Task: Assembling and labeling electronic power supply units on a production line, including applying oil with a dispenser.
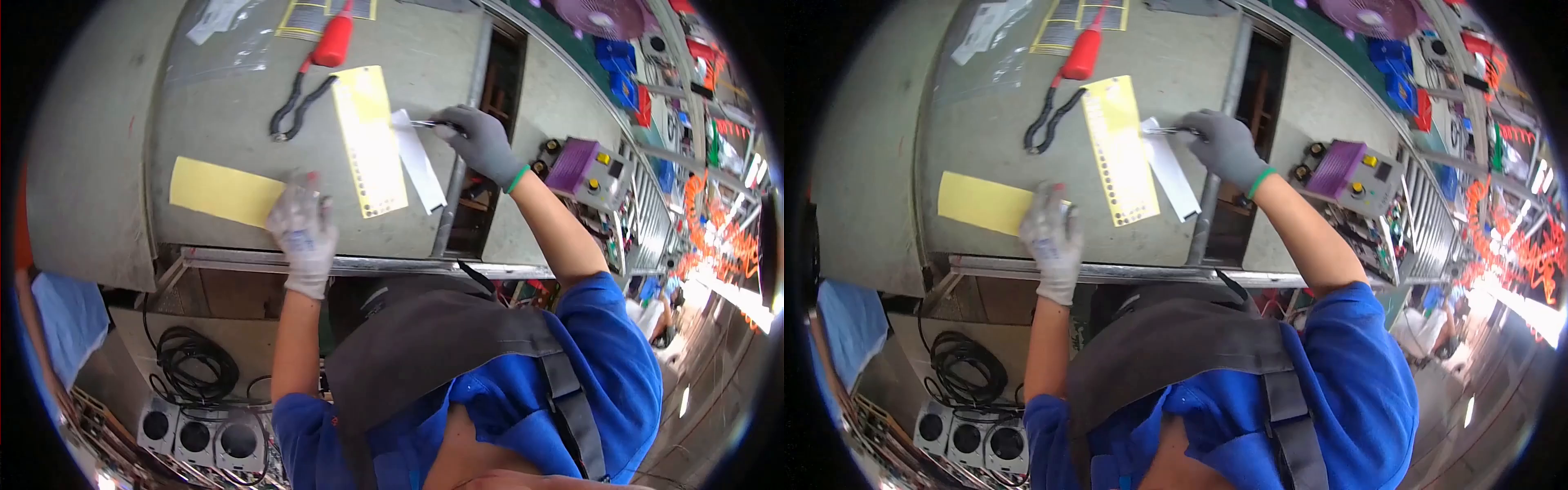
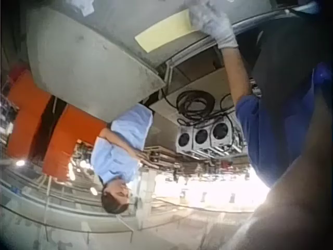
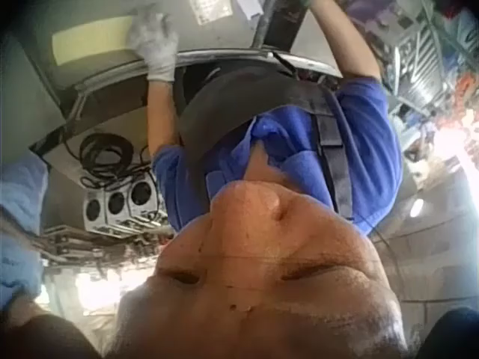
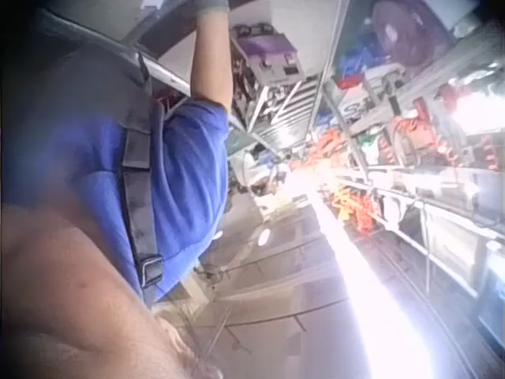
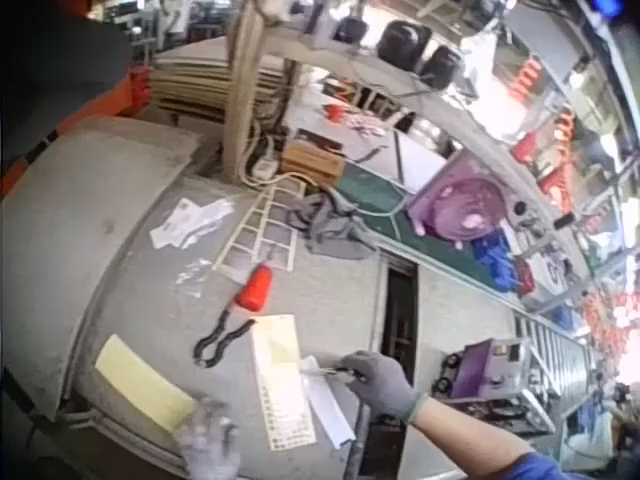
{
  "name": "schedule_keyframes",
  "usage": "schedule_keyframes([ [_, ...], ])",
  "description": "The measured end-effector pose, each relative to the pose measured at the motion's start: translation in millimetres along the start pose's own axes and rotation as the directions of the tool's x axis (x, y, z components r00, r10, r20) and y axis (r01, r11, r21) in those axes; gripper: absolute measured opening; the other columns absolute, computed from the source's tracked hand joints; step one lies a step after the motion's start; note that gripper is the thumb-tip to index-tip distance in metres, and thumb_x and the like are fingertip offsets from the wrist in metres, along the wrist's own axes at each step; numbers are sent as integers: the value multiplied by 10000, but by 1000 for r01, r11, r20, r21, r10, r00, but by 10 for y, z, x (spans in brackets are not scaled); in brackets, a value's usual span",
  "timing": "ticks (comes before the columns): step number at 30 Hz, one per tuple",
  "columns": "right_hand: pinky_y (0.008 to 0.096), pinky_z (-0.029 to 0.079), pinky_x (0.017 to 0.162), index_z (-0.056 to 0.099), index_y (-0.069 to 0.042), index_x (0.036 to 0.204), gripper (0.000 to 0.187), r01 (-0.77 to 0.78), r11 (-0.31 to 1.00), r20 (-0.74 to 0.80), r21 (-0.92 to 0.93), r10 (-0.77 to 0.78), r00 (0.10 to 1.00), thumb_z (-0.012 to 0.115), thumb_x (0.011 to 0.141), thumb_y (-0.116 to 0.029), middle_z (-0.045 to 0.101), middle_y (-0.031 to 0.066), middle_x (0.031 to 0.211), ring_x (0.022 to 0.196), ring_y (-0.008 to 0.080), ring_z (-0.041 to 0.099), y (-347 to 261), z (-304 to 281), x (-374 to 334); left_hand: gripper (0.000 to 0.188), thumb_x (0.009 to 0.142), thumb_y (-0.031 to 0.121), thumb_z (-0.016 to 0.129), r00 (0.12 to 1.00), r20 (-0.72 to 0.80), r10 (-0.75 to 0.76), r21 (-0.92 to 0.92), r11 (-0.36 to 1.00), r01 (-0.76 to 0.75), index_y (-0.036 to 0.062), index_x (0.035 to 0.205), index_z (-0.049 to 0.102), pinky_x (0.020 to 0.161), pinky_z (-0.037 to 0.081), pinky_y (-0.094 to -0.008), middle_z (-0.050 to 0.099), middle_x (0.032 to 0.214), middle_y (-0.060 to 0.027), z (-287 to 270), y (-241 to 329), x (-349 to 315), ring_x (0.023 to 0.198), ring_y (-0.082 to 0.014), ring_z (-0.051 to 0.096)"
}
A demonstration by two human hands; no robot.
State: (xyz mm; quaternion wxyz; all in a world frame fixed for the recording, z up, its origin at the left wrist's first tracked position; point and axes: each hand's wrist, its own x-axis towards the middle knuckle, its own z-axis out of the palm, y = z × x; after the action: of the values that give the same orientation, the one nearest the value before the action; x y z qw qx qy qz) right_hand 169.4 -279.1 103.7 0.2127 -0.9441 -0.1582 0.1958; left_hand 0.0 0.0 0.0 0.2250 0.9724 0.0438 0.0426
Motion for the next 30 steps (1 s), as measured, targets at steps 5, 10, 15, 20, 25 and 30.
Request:
schedule_keyframes([
  [5,419,519,765,712,-76,1051,235,-128,966,-96,225,153,983,683,876,-231,672,120,933,906,344,653,637,246,-908,507,908,372,624,808,385,445,56,863,-502,216,1388,574,1118,280,-523,511,1482,-29,509,859,325,1376,-215,448],
  [10,403,473,844,714,-143,1026,199,1,999,-81,34,1,997,708,844,-222,652,70,964,939,273,624,747,276,-1131,453,868,377,664,749,343,567,60,783,-620,219,1293,651,1151,230,-539,541,1454,-18,679,891,824,1381,-212,452],
  [15,385,407,961,720,-199,992,187,392,882,28,-262,-399,917,689,808,-202,596,7,917,952,204,580,768,404,-729,479,812,336,746,791,330,516,-59,847,-528,156,1248,663,1170,220,-545,538,1437,-55,599,1013,746,1380,-291,441],
  [20,359,404,991,712,-182,785,43,606,714,309,-349,-523,794,674,782,-200,604,-14,895,959,170,584,680,455,-448,546,784,325,770,822,380,425,-6,890,-457,143,1280,631,1167,202,-563,502,1461,-61,544,1183,658,1407,-296,390],
  [25,358,400,995,719,-195,732,72,708,588,364,-390,-608,705,683,787,-224,624,-13,865,965,157,591,511,367,-411,532,771,280,778,857,365,365,41,913,-406,139,1263,634,1154,201,-570,507,1443,-72,544,1252,579,1416,-291,369],
  [30,368,386,957,741,-205,770,51,755,541,413,-371,-632,656,695,790,-208,678,-10,888,922,184,644,584,469,-259,464,776,224,759,852,402,334,105,908,-406,171,1225,657,1174,176,-581,451,1501,-117,596,1302,528,1443,-343,321],
])
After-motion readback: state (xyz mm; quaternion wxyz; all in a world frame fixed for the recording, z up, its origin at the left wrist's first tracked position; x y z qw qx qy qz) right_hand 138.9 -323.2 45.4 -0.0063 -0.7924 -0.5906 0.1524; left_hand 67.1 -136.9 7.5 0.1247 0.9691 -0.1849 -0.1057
